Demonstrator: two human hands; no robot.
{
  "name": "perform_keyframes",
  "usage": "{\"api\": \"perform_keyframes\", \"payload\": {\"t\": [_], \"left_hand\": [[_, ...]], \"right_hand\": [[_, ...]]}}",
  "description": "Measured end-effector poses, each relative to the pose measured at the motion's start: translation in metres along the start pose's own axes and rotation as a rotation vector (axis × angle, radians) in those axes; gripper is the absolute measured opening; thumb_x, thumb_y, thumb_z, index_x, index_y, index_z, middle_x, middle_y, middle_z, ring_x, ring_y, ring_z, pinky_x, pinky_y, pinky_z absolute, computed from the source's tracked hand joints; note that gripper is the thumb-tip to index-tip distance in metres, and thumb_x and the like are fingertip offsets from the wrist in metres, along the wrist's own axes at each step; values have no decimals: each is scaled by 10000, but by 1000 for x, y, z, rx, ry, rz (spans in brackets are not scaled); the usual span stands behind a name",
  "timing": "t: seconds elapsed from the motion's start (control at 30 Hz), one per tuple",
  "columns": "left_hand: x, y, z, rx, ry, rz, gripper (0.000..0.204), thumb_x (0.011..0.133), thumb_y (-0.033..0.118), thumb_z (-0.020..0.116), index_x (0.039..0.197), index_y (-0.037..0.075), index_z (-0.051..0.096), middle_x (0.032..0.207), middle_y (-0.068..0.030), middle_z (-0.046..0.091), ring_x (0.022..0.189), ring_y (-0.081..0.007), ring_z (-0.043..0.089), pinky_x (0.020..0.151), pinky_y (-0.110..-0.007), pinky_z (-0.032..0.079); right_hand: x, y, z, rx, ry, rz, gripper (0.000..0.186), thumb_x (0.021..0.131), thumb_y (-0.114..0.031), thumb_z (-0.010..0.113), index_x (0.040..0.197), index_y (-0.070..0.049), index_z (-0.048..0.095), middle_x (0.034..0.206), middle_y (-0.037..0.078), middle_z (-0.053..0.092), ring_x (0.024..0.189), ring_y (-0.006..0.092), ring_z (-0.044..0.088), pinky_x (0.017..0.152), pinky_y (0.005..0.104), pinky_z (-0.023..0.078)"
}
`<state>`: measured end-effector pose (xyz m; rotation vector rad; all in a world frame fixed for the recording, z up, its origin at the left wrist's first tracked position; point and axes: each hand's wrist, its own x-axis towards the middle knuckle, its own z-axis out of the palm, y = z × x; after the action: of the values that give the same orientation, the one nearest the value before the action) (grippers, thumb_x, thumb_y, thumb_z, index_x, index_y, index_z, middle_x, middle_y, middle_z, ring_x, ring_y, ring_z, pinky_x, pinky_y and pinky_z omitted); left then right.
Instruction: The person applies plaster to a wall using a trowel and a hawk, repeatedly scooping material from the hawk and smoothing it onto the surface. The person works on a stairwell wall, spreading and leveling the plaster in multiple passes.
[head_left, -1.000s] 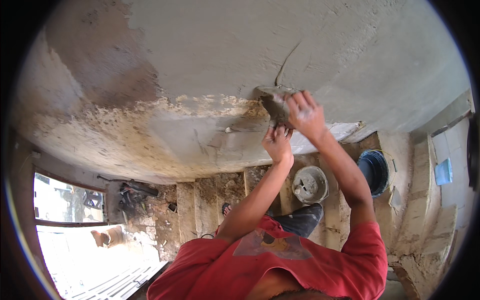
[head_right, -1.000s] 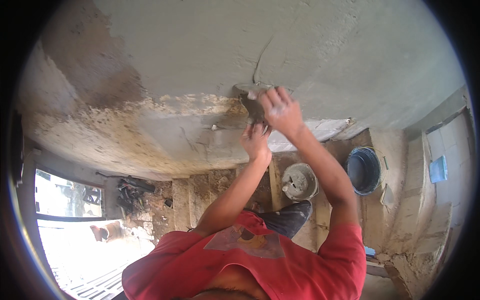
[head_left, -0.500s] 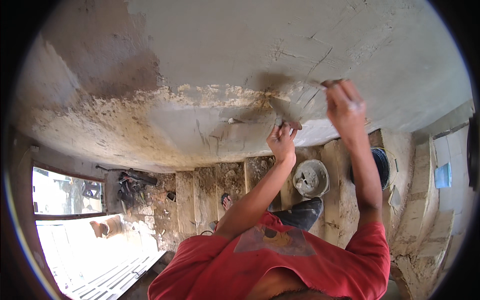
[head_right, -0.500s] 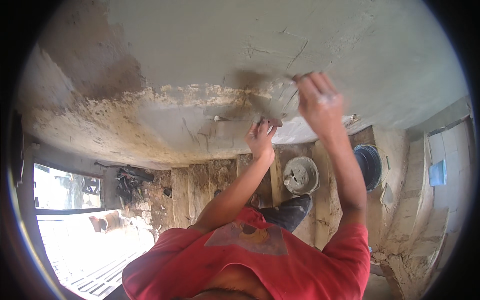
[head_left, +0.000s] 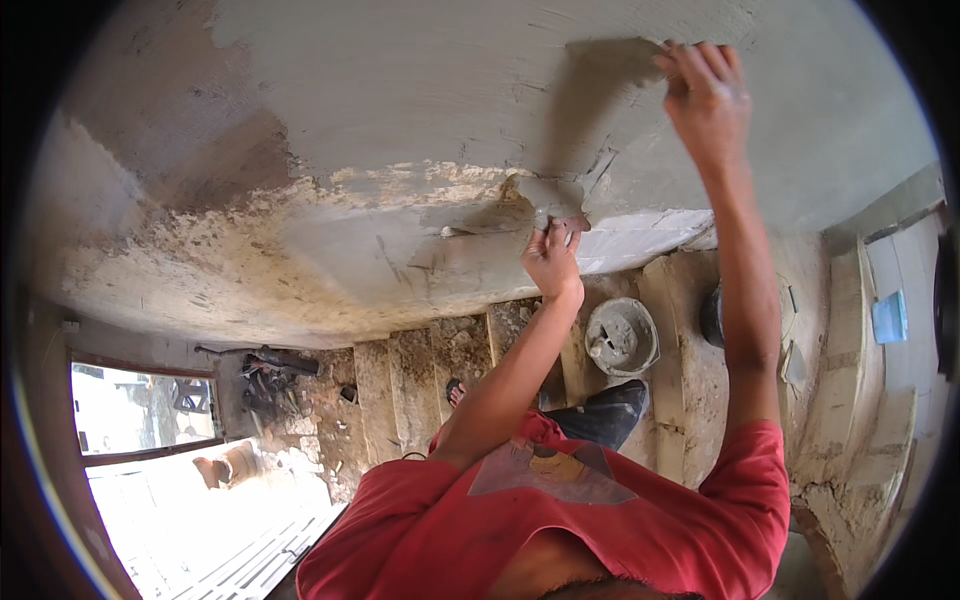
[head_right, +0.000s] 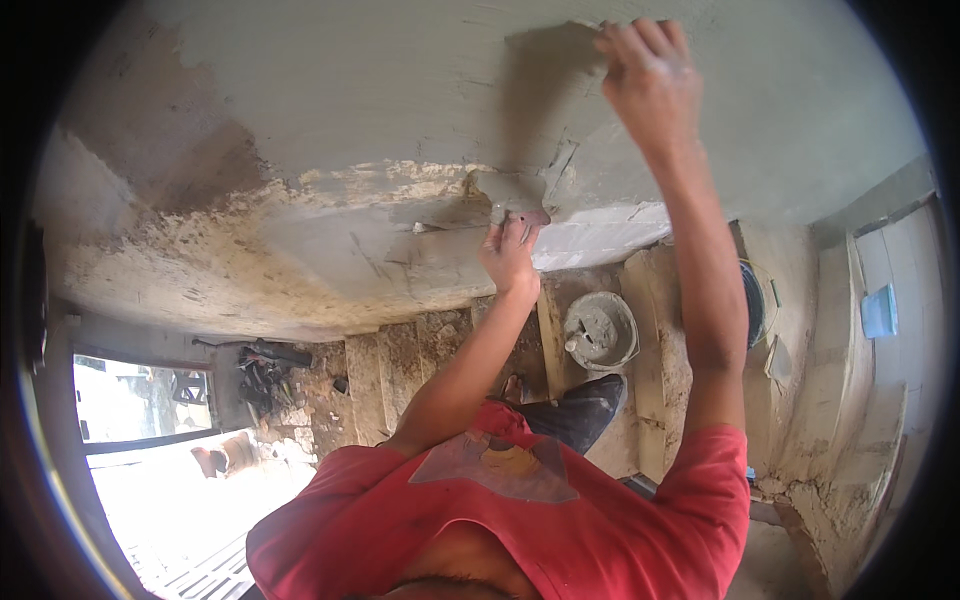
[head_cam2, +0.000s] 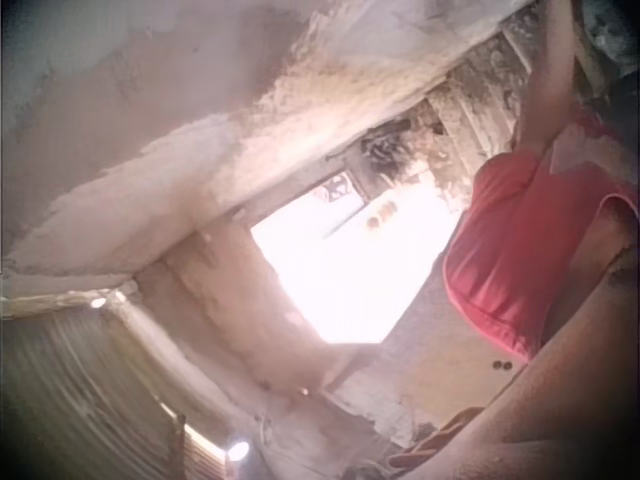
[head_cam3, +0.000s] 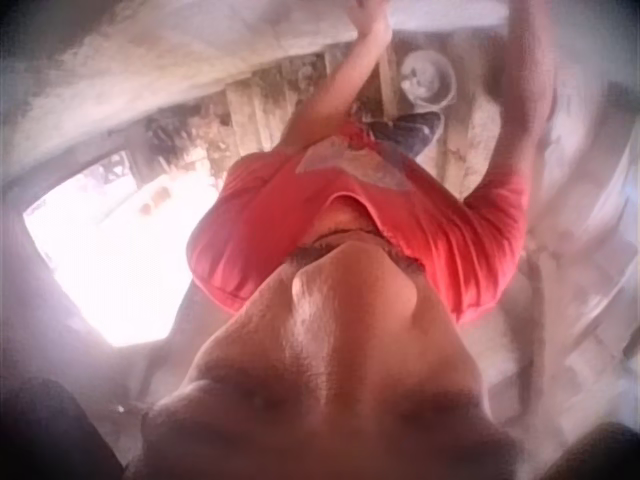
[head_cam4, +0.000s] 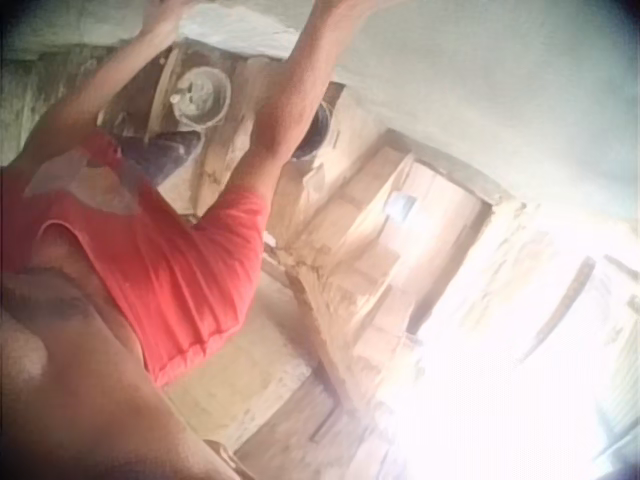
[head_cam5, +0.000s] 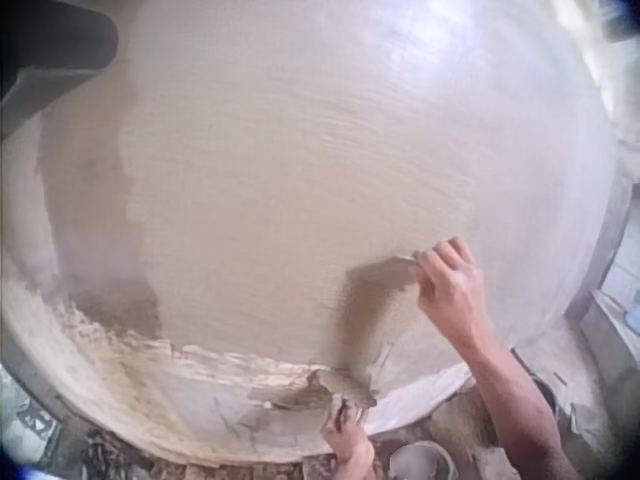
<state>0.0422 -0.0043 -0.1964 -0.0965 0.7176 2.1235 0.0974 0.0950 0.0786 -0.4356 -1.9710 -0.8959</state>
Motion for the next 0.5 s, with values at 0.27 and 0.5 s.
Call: {"api": "perform_keyframes", "payload": {"t": [0.27, 0.5], "left_hand": [[-8, 0, 2, -17, -45, 8, 146, 1021, 16, 581, 1141, -25, 654, 1086, -84, 679, 1006, -188, 676, 969, -438, 595], [0, -31, 0, 10, -11, 2, 121, 998, 11, 583, 1098, -16, 646, 1068, -77, 658, 1016, -202, 672, 966, -441, 599]], "right_hand": [[-118, -68, -19, 160, -242, -42, 247, 740, 72, 709, 947, -59, 738, 794, 66, 604, 788, 261, 601, 704, 362, 542], [-171, -49, 43, 102, -358, 49, 320, 702, 50, 691, 987, -94, 719, 872, 54, 625, 904, 274, 622, 714, 362, 570]]}}
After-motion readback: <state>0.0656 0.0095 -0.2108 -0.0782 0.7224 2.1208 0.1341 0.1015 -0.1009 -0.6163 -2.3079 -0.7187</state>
